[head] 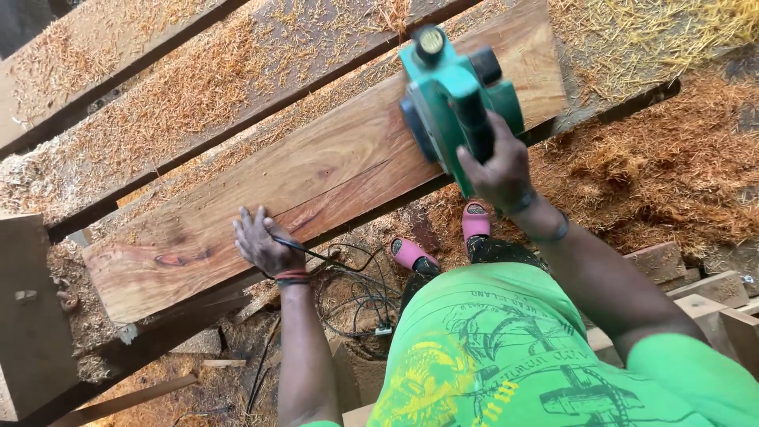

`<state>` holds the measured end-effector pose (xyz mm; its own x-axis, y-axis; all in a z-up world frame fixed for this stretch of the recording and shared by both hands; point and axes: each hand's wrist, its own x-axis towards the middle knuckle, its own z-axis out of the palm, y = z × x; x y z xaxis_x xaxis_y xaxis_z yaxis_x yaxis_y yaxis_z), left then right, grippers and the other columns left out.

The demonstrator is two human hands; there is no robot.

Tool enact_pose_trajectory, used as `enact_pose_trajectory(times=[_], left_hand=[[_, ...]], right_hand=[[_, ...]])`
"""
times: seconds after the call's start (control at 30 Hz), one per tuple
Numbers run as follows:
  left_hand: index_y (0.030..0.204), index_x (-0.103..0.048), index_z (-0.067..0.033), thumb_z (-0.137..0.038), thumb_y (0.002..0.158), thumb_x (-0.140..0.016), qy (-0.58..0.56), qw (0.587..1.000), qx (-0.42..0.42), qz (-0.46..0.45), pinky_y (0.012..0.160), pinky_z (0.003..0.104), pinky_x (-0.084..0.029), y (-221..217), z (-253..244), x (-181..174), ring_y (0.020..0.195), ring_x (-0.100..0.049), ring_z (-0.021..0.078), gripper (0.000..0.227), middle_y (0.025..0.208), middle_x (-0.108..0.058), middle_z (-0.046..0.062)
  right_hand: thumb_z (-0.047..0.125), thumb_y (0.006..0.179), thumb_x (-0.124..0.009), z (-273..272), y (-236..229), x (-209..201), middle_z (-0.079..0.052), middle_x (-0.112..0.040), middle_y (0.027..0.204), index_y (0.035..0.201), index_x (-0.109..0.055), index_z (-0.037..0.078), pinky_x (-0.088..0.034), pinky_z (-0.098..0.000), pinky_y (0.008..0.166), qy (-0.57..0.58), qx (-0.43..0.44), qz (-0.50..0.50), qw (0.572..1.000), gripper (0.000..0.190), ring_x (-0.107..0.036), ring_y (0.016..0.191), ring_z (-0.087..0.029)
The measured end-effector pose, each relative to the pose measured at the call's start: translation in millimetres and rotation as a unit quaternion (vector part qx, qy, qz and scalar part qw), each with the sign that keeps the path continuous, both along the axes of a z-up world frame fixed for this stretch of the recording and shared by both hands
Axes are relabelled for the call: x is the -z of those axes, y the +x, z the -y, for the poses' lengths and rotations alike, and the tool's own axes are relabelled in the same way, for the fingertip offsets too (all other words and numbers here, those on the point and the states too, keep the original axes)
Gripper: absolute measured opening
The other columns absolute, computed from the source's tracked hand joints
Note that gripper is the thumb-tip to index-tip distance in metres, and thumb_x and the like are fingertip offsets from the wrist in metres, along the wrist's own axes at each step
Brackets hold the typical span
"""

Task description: Using an electric hand planer to smooth the surface of a wooden board

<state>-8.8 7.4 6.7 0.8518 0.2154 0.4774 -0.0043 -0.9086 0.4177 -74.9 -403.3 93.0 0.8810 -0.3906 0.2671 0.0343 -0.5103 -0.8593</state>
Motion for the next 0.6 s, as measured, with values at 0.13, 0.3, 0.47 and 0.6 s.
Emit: enact_pose_trajectory(times=[0.13, 0.3, 0.47, 0.6], left_hand=[[0.125, -0.075, -0.0160, -0.032, 0.111, -0.046, -0.047, 0.991, 0.118, 0.051, 0.115, 0.053, -0.033, -48, -15, 11, 0.141, -0.048, 0.0439, 0.037, 0.149, -0.059, 0.018], [0.116, -0.073, -0.0214, -0.013, 0.089, -0.067, 0.126, 0.939, 0.138, -0.290, 0.125, 0.072, -0.015, -156, -10, -11, 0.157, -0.022, 0.0460, 0.029, 0.167, -0.031, 0.025], [0.148, -0.052, -0.0168, -0.025, 0.095, -0.065, 0.029, 0.759, 0.263, -0.595, 0.115, 0.048, -0.047, -110, 19, -73, 0.136, -0.058, 0.0273, 0.056, 0.147, -0.060, 0.010], [0.127, -0.067, -0.0103, -0.029, 0.105, -0.056, -0.022, 0.906, 0.391, -0.162, 0.062, 0.039, -0.051, 14, 98, -150, 0.071, -0.063, 0.0230, 0.031, 0.079, -0.064, 0.004]], right_hand=[[0.013, 0.091, -0.076, 3, 64, 0, -0.029, -0.070, 0.094, 0.136, -0.061, -0.003, -0.056, -0.0583, 0.070, 0.008, 0.006, 0.044, 0.999, 0.050, -0.070, 0.083, -0.051], [0.027, 0.090, -0.070, 8, 89, 5, -0.016, -0.073, 0.116, 0.140, -0.054, 0.007, -0.057, -0.0448, 0.083, -0.027, -0.010, 0.017, 0.999, 0.056, -0.072, 0.097, -0.035], [0.026, 0.090, -0.069, 7, 86, 5, -0.016, -0.072, 0.109, 0.139, -0.054, 0.003, -0.057, -0.0436, 0.079, -0.007, -0.014, 0.001, 1.000, 0.056, -0.070, 0.090, -0.033], [0.026, 0.089, -0.069, 8, 84, 8, -0.016, -0.074, 0.109, 0.140, -0.054, 0.004, -0.057, -0.0443, 0.079, -0.007, -0.008, -0.006, 1.000, 0.057, -0.071, 0.087, -0.034]])
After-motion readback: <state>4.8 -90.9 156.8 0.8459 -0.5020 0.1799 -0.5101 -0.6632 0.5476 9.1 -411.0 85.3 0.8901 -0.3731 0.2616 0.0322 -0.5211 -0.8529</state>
